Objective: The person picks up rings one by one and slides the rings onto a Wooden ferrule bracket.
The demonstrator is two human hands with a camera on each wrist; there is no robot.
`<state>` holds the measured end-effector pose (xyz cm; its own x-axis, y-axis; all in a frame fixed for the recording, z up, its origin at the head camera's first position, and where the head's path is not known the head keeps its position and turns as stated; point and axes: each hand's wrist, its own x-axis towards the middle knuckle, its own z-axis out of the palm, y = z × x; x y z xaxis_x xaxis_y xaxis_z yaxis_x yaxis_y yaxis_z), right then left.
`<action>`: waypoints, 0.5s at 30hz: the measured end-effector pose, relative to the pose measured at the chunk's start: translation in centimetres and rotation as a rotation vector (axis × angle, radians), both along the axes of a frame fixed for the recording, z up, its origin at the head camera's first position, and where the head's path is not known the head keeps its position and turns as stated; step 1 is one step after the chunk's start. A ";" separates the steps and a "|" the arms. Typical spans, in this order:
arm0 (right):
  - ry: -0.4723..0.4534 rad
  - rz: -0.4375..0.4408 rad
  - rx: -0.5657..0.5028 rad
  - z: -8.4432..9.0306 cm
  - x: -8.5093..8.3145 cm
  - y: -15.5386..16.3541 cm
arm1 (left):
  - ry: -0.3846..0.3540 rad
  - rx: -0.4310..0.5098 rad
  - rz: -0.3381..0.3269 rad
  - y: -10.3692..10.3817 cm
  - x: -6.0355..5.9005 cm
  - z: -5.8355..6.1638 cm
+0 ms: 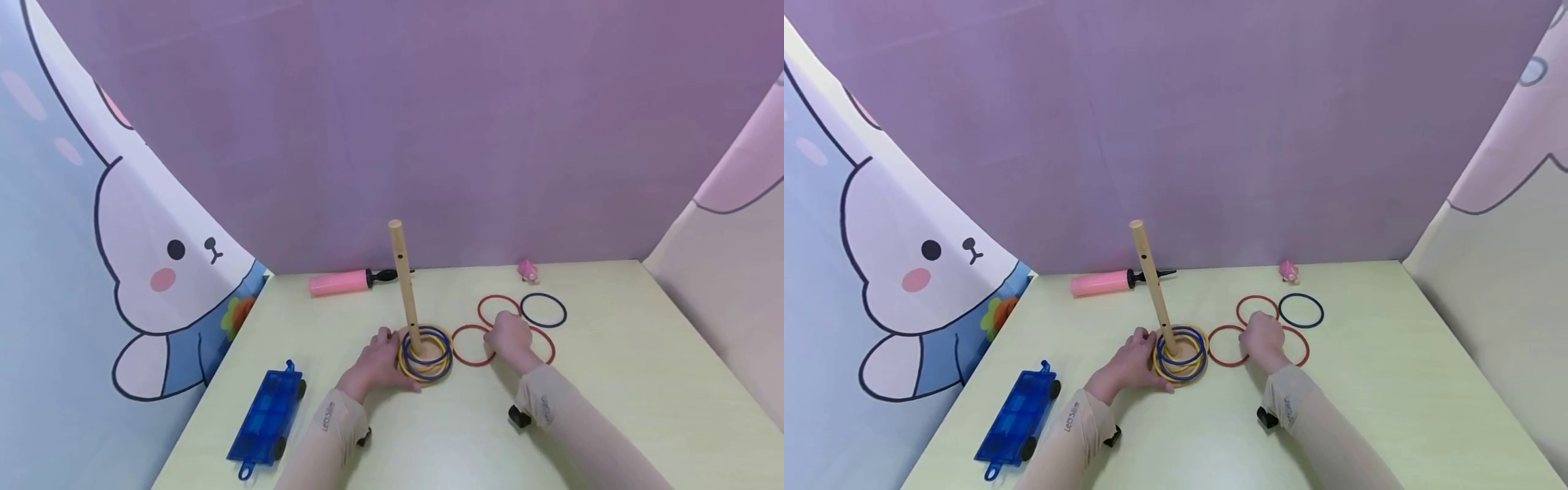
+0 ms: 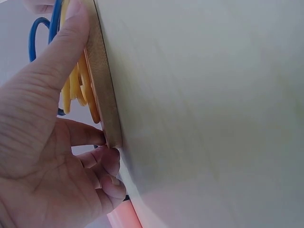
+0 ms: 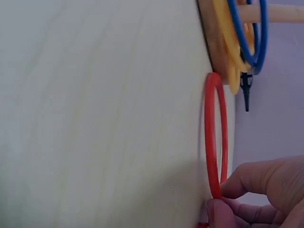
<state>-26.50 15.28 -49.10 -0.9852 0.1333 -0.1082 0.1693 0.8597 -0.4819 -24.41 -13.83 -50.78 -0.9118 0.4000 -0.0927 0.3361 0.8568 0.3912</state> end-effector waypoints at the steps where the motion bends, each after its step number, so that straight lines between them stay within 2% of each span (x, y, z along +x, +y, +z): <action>1: 0.001 0.007 0.000 0.1 0.2 0.2 | -0.002 0.000 0.001 0.0 0.0 0.0; 6: 0.058 0.057 -0.059 0.8 1.2 0.9 | -0.002 0.009 -0.001 -0.1 0.1 0.0; 11: 0.140 0.087 -0.140 2.2 2.7 1.6 | -0.003 0.003 -0.006 -0.1 0.1 0.2; 15: 0.149 0.080 -0.238 3.3 3.9 1.9 | -0.013 -0.008 -0.004 -0.1 0.1 0.2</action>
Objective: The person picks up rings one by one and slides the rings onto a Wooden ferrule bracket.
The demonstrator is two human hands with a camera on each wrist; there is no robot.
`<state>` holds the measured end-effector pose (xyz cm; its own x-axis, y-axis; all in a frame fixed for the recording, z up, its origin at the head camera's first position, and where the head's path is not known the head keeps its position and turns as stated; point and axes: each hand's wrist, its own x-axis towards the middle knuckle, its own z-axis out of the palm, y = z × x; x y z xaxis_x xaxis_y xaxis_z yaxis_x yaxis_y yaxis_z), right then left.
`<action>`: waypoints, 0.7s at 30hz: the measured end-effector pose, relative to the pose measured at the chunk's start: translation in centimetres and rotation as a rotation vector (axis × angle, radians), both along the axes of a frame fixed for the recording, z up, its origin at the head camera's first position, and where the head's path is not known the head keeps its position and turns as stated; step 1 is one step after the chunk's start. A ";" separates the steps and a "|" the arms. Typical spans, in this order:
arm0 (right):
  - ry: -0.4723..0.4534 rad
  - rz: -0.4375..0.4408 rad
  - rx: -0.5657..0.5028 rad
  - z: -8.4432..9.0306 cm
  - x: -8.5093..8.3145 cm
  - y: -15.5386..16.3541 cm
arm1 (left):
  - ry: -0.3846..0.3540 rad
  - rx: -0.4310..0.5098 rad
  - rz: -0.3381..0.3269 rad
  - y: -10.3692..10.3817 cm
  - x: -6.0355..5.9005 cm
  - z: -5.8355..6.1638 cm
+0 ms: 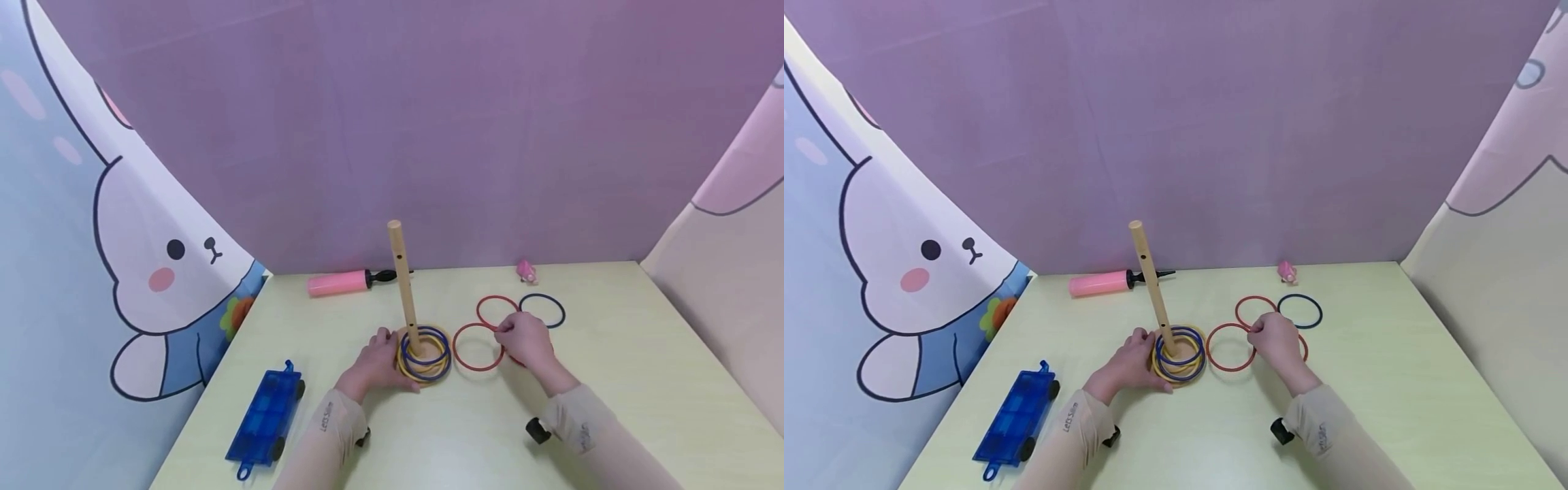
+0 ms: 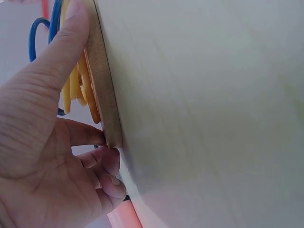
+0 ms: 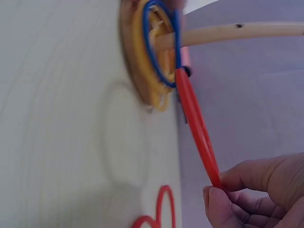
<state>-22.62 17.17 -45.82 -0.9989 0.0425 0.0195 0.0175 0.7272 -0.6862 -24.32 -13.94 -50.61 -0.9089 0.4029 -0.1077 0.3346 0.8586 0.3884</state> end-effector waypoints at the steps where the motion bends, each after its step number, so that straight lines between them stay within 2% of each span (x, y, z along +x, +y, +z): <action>1: -0.007 0.001 -0.033 0.2 0.2 0.0 | -0.001 -0.002 0.000 0.0 0.0 0.0; 6: -0.062 0.018 -0.209 1.1 1.4 -0.2 | 0.005 0.001 -0.001 0.1 0.0 0.0; 11: -0.064 0.098 -0.346 2.7 2.6 -1.2 | 0.009 0.001 -0.001 0.1 0.0 0.1; 15: -0.038 0.173 -0.431 4.7 3.1 -2.3 | 0.011 -0.005 0.001 0.1 0.0 0.1; 21: 0.000 0.212 -0.534 8.5 3.4 -4.1 | -0.002 -0.004 0.007 0.1 0.0 0.0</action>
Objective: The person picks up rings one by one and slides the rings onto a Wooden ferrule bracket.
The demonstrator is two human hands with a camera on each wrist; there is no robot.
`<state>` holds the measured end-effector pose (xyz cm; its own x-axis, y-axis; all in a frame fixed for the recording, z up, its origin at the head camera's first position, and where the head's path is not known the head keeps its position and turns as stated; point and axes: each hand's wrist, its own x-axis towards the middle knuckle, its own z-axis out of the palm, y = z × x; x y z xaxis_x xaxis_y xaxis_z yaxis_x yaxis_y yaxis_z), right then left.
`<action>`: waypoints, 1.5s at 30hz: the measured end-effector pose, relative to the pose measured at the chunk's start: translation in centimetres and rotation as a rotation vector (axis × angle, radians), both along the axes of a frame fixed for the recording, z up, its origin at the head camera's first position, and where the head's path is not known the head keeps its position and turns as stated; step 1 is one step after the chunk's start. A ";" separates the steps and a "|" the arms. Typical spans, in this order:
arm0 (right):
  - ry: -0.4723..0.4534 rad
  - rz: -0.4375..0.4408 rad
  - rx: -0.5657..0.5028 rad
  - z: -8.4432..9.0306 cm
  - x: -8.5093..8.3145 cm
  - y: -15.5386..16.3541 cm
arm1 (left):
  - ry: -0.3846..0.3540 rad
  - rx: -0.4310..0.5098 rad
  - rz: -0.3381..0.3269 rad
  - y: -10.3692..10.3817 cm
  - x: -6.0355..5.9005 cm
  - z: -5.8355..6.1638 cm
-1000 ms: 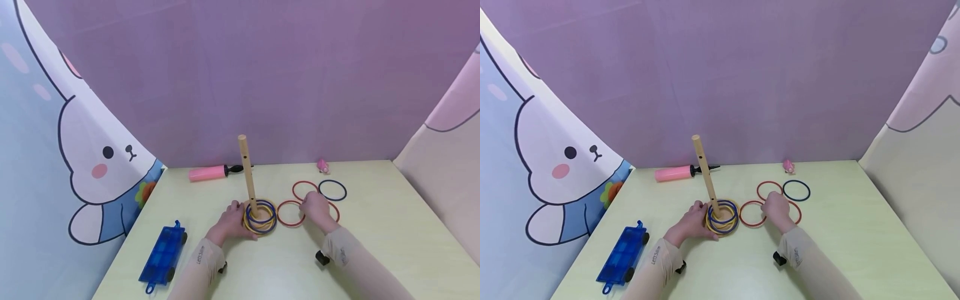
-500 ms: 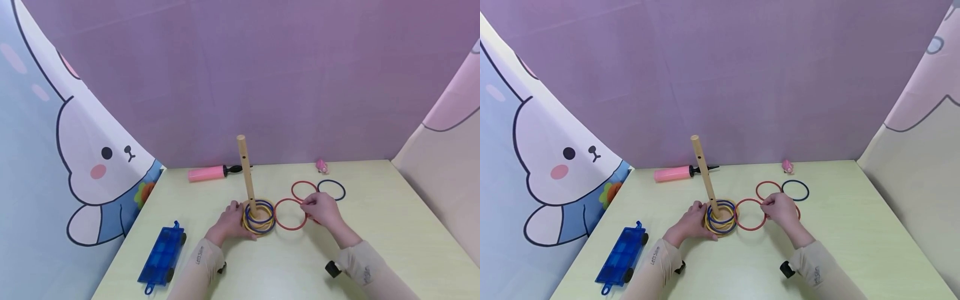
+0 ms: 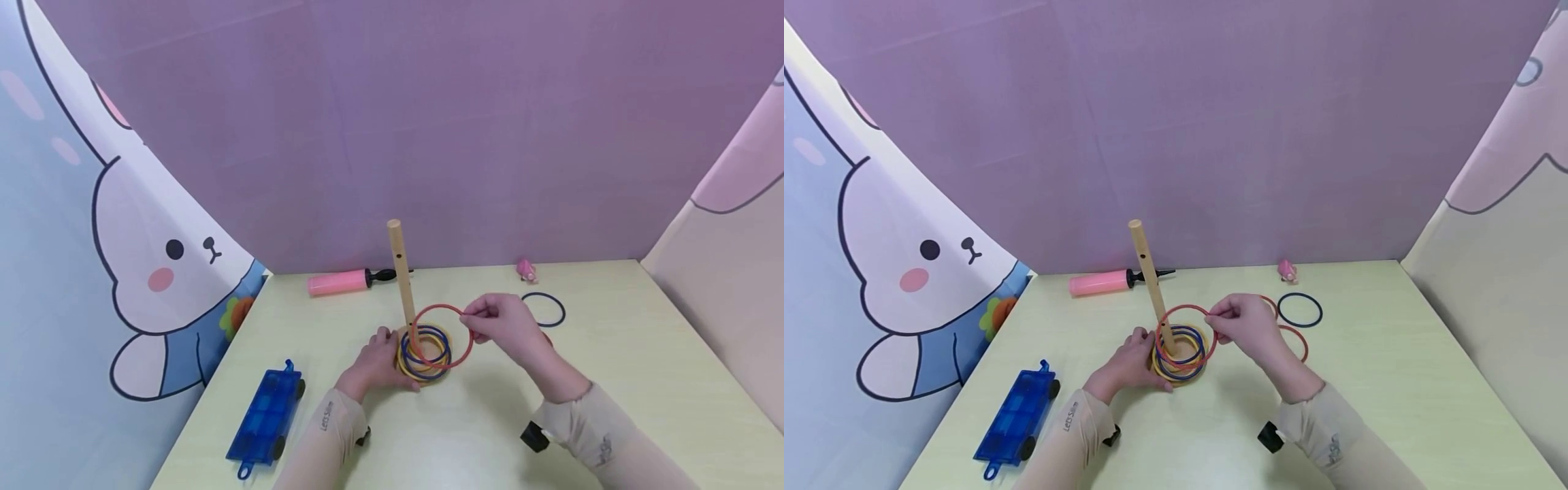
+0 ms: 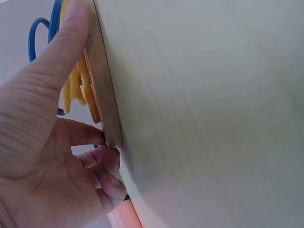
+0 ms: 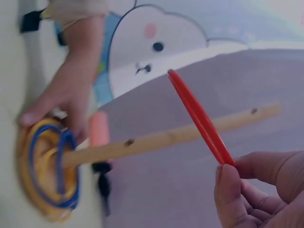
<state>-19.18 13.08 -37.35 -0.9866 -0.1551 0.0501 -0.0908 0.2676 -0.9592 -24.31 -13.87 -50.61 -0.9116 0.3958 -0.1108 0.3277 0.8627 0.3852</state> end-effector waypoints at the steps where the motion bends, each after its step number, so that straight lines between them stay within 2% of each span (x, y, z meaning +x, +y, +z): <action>1: 0.011 0.006 -0.016 0.7 0.0 -0.3 | -0.002 -0.004 0.000 0.0 0.0 0.0; 10: 0.094 -0.010 -0.118 7.3 -0.5 -2.7 | 0.001 -0.001 -0.004 0.0 -0.2 -0.2; 14: 0.124 -0.054 -0.189 9.6 -0.9 -3.6 | 0.014 -0.006 -0.012 0.0 -0.2 -0.3; 18: 0.149 -0.116 -0.258 10.9 -1.6 -4.2 | 0.018 -0.011 -0.012 0.0 -0.3 -0.4; 22: 0.139 -0.153 -0.310 10.5 -2.7 -4.6 | 0.018 -0.010 -0.010 0.0 -0.4 -0.5; 25: 0.092 -0.174 -0.309 9.4 -3.5 -4.8 | 0.020 -0.010 -0.014 0.0 -0.3 -0.4; 28: 0.029 -0.183 -0.283 7.2 -4.1 -4.8 | 0.040 -0.008 -0.027 0.0 -0.2 -0.4; 32: -0.038 -0.189 -0.241 2.7 -4.6 -4.7 | 0.062 -0.013 -0.035 0.0 -0.2 -0.2; 38: -0.114 -0.221 -0.137 -4.4 -4.7 -4.2 | 0.035 -0.007 -0.024 0.0 -0.3 0.2; 41: -0.128 -0.229 -0.117 -7.2 -4.6 -4.0 | 0.030 0.005 -0.022 0.1 -0.2 0.3; 45: -0.117 -0.225 -0.071 -9.8 -4.2 -2.8 | 0.032 0.005 -0.021 0.1 -0.3 0.1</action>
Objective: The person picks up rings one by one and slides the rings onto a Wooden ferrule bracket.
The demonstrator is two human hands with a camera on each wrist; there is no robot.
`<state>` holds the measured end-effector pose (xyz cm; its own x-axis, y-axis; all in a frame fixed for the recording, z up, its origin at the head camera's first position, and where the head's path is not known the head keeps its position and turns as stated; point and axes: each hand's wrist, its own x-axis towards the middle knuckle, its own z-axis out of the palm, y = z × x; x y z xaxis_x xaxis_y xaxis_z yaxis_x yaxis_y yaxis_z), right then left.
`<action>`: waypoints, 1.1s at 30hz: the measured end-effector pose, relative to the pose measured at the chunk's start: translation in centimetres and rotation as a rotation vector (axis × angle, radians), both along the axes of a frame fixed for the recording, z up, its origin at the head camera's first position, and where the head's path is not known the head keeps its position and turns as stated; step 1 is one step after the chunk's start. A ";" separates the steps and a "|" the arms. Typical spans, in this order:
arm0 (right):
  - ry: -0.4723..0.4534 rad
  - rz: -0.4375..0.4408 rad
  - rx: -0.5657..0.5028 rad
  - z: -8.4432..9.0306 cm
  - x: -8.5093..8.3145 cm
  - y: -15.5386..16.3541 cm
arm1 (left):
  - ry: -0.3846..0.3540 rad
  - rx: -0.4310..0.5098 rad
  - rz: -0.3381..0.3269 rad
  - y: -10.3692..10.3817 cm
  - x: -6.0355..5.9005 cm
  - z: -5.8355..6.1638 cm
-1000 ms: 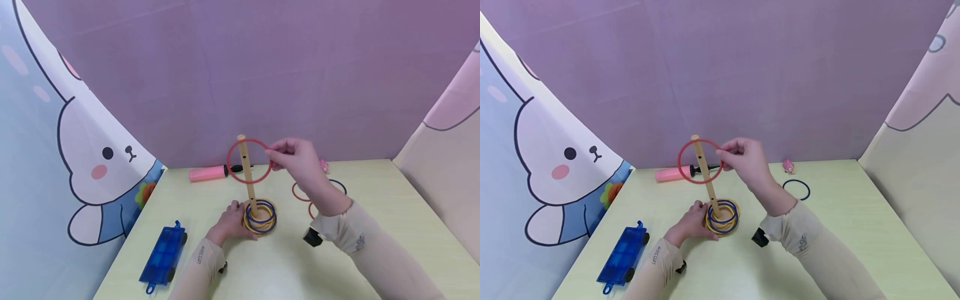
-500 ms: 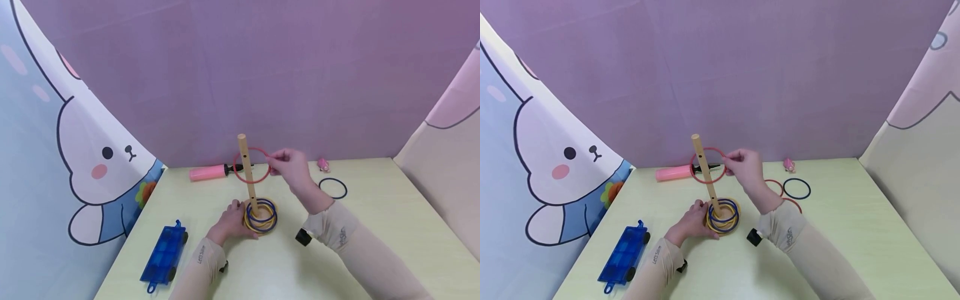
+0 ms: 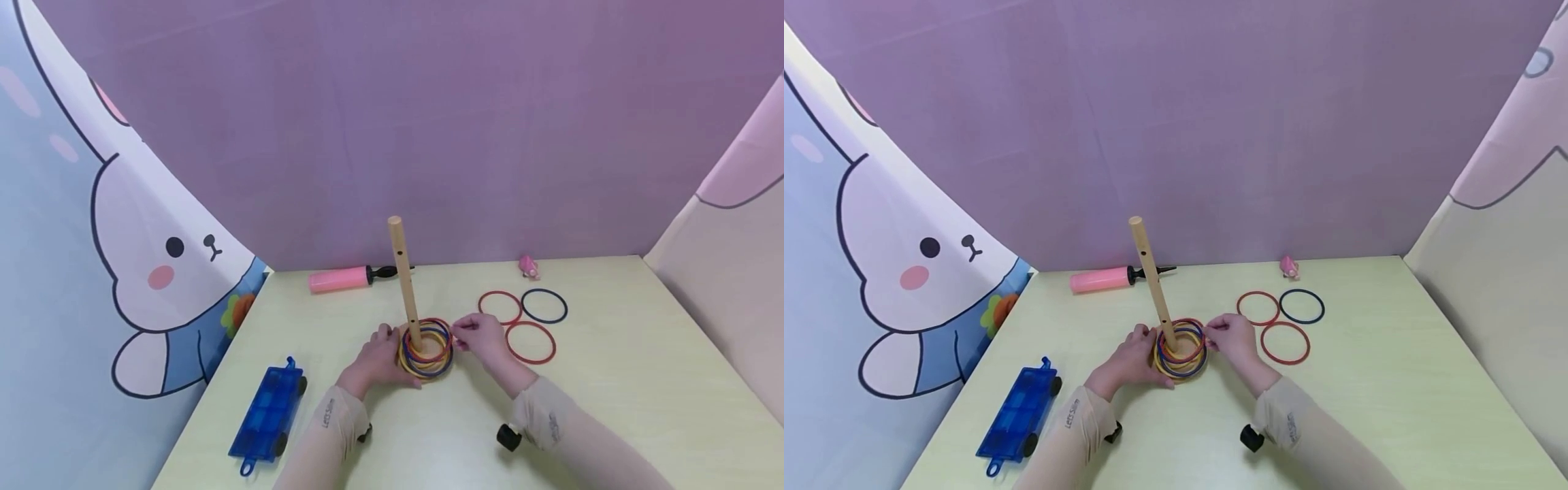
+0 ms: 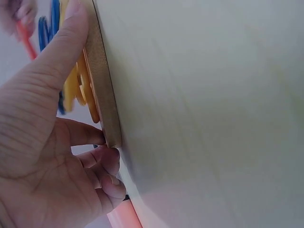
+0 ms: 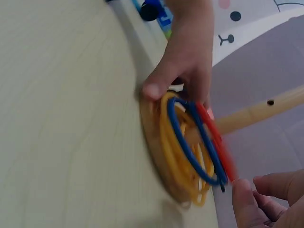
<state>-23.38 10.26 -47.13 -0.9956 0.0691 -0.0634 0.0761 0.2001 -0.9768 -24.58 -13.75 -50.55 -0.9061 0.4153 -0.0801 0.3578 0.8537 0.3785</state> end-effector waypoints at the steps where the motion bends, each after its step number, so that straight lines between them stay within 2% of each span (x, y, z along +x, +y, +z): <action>1: 0.005 -0.005 0.023 -0.4 0.1 0.6 | -0.001 -0.004 0.001 0.0 0.0 -0.1; 5: 0.035 -0.047 0.195 -1.2 0.6 4.2 | -0.003 -0.008 0.005 0.0 -0.1 -0.2; 11: 0.094 -0.107 0.594 -1.9 2.0 10.0 | 0.004 -0.024 0.008 -0.1 0.2 0.2; 15: 0.035 -0.119 0.690 -2.4 2.6 13.0 | 0.004 -0.023 0.005 0.0 0.4 0.4; 19: -0.041 -0.086 0.721 -2.8 2.9 14.8 | -0.002 -0.027 0.004 0.0 0.4 0.4; 25: -0.083 -0.047 0.721 -2.7 3.0 15.9 | -0.019 -0.020 0.009 0.0 0.3 0.3; 33: -0.203 0.029 0.561 -1.9 3.4 15.4 | -0.016 -0.021 0.011 0.0 0.2 0.3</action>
